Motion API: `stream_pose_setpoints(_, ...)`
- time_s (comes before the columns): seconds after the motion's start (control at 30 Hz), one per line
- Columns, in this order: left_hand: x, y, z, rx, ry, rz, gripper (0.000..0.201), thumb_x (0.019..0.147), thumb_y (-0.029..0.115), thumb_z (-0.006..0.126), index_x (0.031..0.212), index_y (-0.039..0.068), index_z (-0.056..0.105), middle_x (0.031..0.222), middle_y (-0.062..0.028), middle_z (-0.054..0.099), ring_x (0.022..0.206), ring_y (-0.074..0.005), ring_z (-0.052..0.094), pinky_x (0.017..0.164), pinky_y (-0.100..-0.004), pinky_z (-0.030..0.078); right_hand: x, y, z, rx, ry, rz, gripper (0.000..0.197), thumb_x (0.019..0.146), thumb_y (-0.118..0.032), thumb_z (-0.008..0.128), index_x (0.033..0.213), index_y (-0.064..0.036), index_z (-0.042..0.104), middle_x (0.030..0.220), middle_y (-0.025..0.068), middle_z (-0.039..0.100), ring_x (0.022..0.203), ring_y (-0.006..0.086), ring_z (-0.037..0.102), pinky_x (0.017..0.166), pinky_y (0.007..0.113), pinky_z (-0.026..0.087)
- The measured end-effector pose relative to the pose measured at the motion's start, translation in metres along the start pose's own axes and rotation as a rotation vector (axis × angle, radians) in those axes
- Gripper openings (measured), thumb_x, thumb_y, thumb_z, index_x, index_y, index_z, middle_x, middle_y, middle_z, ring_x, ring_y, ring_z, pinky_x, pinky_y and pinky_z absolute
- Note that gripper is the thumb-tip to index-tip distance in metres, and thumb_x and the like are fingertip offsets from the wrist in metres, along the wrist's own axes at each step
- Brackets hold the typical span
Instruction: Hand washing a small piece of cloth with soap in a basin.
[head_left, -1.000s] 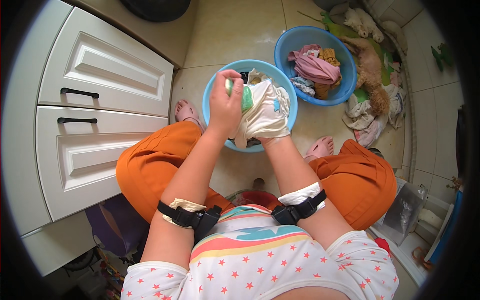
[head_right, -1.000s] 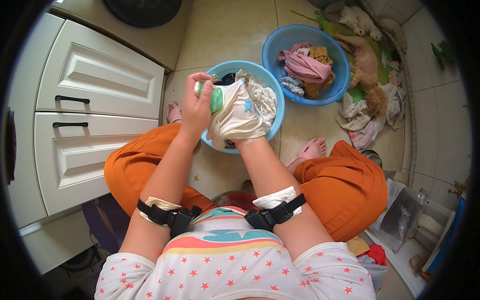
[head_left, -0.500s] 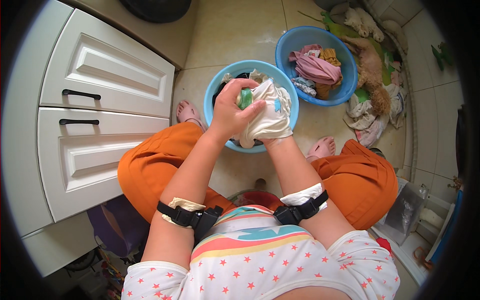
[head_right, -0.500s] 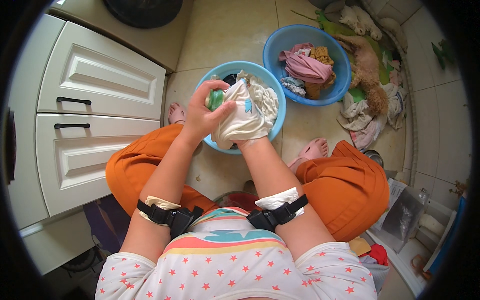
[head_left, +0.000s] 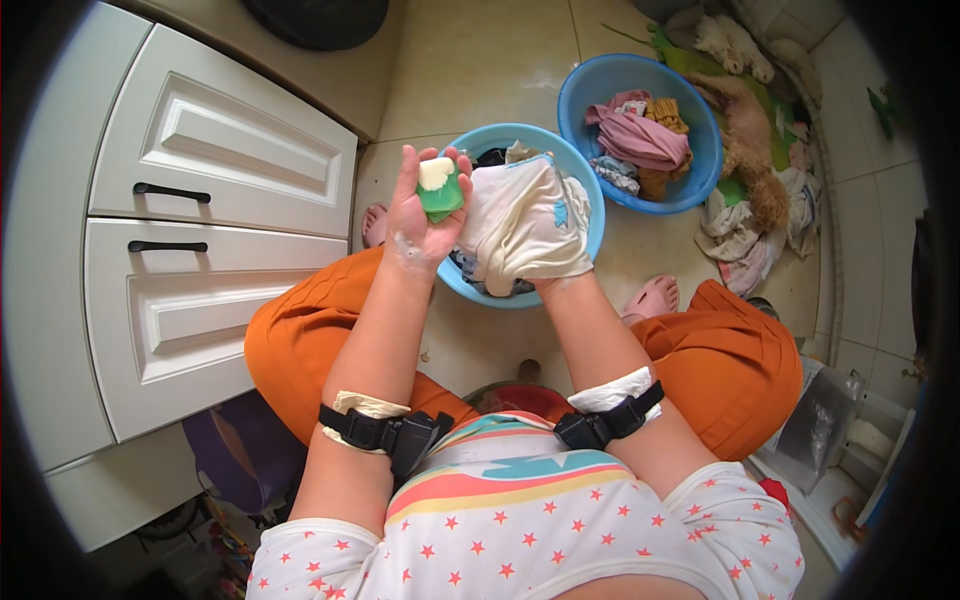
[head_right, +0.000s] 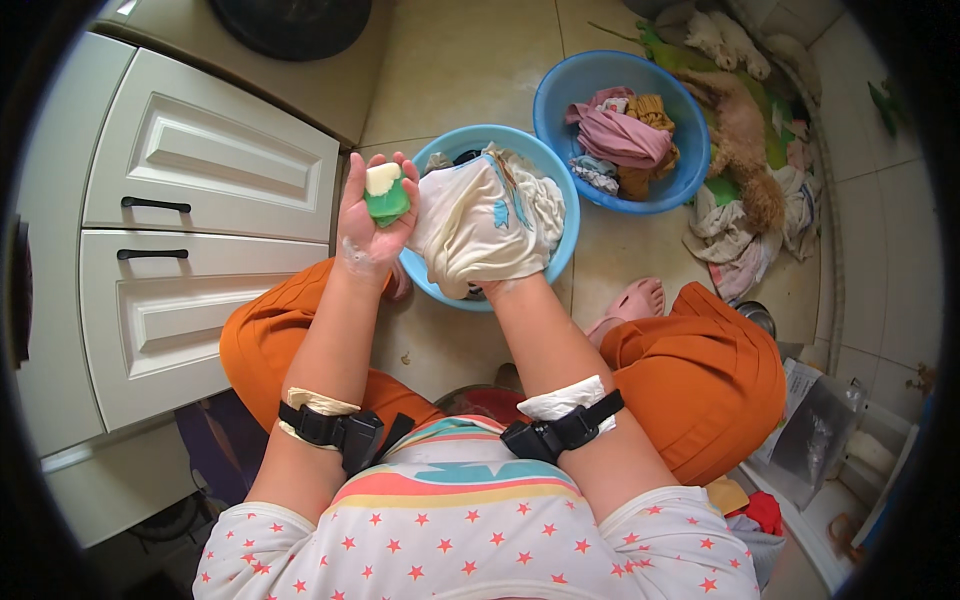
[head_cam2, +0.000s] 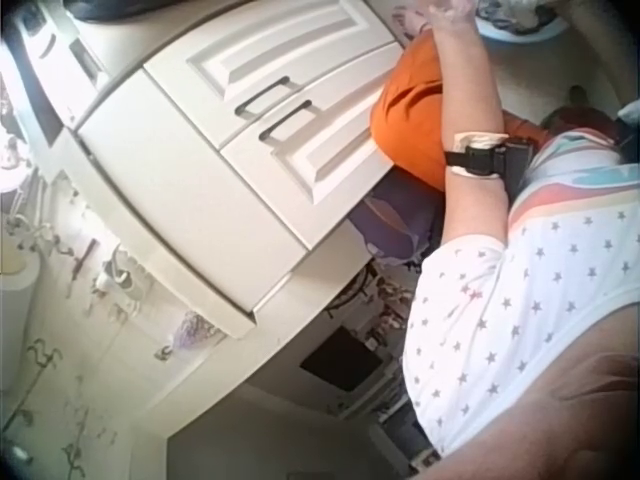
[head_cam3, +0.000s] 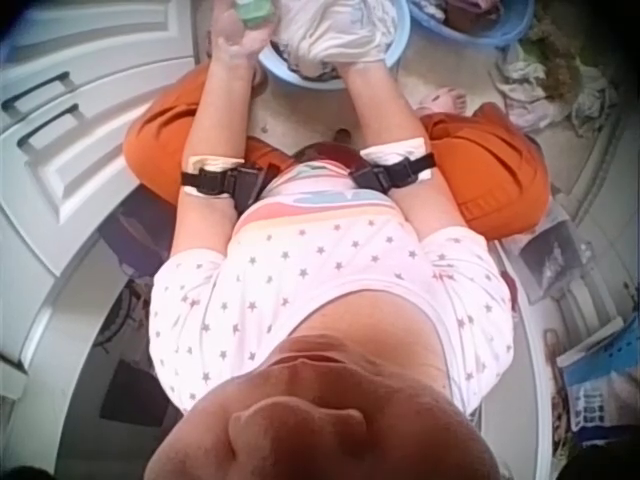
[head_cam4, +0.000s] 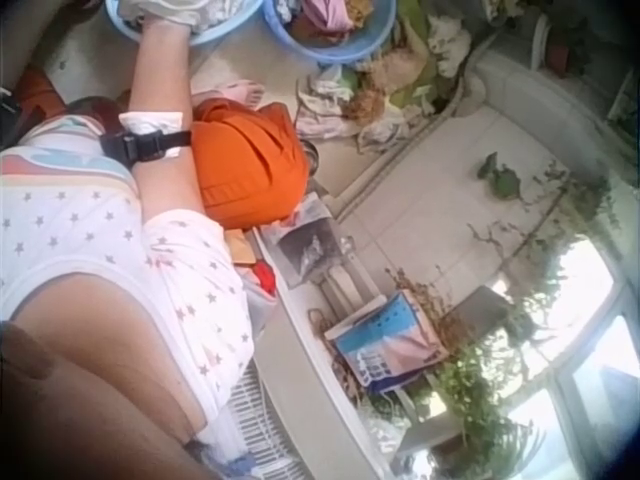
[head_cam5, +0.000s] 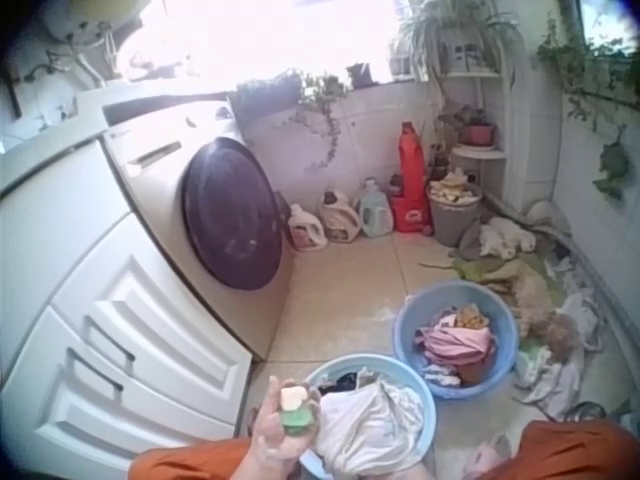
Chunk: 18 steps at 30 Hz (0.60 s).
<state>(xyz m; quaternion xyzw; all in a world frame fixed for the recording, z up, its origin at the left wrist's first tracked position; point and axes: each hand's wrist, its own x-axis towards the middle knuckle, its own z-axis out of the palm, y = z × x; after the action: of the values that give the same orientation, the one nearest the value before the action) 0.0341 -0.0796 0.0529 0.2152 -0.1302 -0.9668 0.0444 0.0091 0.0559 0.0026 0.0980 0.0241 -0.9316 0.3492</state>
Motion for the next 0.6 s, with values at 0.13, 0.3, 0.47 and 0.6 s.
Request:
stream_pose_setpoints(0.13, -0.005, -0.005, 0.007, 0.282, 0.025, 0.087, 0.021, 0.083, 0.029, 0.058, 0.085, 0.009, 0.052, 0.091, -0.0068, 0.055, 0.086, -0.02, 0.055, 0.065, -0.0273, 0.049, 0.004, 0.001, -0.01, 0.038, -0.039, 0.038, 0.037, 0.091, -0.035, 0.033, 0.115, -0.0098, 0.044, 0.116, 0.0107, 0.049, 0.107, 0.0264, 0.047, 0.091, 0.04, 0.041)
stream_pose_setpoints(0.3, -0.011, -0.04, 0.015, 1.202, -0.033, 0.505, 0.01, 0.081, 0.015, 0.058, 0.077, 0.007, 0.055, 0.082, -0.0059, 0.057, 0.08, -0.0193, 0.056, 0.063, -0.0305, 0.046, 0.009, 0.007, -0.025, -0.293, -0.19, -0.075, 0.033, 0.09, -0.031, 0.037, 0.114, -0.0089, 0.044, 0.111, 0.009, 0.051, 0.103, 0.0222, 0.049, 0.089, 0.035, 0.042)
stream_pose_setpoints(0.47, 0.001, -0.041, 0.004, 1.655, -0.347, 0.993, 0.009, 0.073, 0.009, 0.06, 0.075, 0.003, 0.054, 0.076, -0.0114, 0.055, 0.071, -0.0258, 0.053, 0.065, -0.0312, 0.042, 0.0, 0.015, -0.011, -0.31, -0.107, -0.121, 0.032, 0.09, -0.03, 0.039, 0.113, -0.0084, 0.044, 0.108, 0.0083, 0.051, 0.102, 0.0201, 0.05, 0.089, 0.032, 0.041)
stream_pose_setpoints(0.6, 0.008, -0.033, -0.006, 1.622, -0.069, 0.872, 0.012, 0.072, 0.012, 0.061, 0.073, 0.002, 0.054, 0.073, -0.0108, 0.054, 0.069, -0.0256, 0.052, 0.065, -0.0317, 0.041, -0.001, 0.016, -0.01, -0.221, -0.12, -0.076, 0.031, 0.09, -0.029, 0.038, 0.112, -0.0087, 0.044, 0.108, 0.0071, 0.051, 0.102, 0.0192, 0.049, 0.089, 0.032, 0.041)
